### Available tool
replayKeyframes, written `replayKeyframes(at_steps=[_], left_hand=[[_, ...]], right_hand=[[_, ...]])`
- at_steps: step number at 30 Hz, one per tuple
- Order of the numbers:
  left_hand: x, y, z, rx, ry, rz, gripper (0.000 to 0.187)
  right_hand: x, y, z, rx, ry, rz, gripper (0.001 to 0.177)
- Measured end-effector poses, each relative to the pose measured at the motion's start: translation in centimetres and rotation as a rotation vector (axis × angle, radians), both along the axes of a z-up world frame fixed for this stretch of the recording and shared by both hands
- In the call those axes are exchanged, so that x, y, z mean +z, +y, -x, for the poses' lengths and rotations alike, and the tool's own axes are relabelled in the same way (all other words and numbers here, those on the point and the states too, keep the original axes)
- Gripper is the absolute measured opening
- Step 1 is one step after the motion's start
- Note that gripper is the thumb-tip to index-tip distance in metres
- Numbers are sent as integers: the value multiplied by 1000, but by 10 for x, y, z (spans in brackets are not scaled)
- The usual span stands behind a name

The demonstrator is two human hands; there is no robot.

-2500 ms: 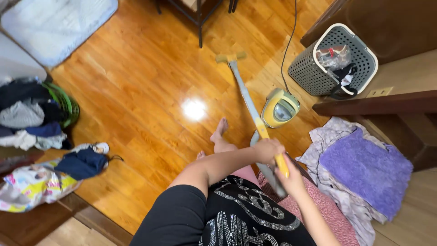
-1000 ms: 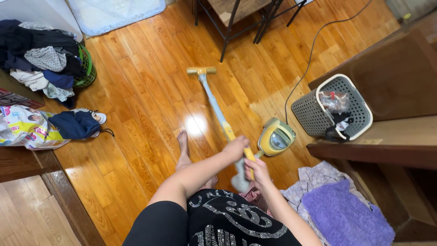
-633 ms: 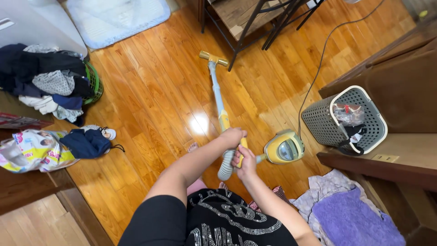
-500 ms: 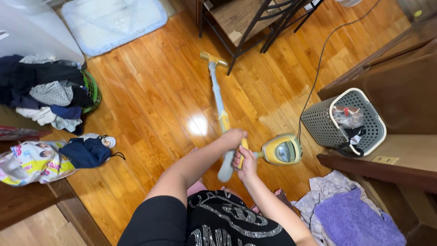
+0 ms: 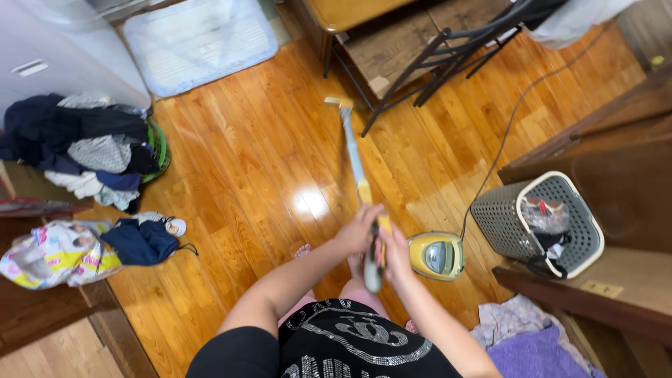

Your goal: Vacuuming the wooden and carpeted floors in a residential kitchen and dining area.

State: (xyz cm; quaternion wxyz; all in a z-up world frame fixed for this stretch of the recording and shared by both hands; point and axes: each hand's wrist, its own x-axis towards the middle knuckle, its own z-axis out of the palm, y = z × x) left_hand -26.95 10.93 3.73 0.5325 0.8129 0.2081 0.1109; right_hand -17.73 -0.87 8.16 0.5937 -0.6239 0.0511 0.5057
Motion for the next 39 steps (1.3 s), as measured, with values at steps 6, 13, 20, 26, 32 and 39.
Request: replayKeyframes(at_steps=[6,13,20,26,32,39], left_hand=[[-11,19,56,290,199,-39,89],[-21,-47,117,640,560,239,86],[-25,-93,90,526,745,128,83],[-81,-98,1,473,409,240,89],[-32,-108,-77,270,140,212,80],[-19,-65,-36,344,221,301,84]], right_hand=[[-85,86,-97,39,-190,5,15],[-97,118,-112,488,-226,149,34],[-48,-2,-129,589,-254,12,41],[85,-102,-162,833,-219,69,66],[55,-134,-206,921,-129,156,91],[8,59,-200,991,-309,-61,59]])
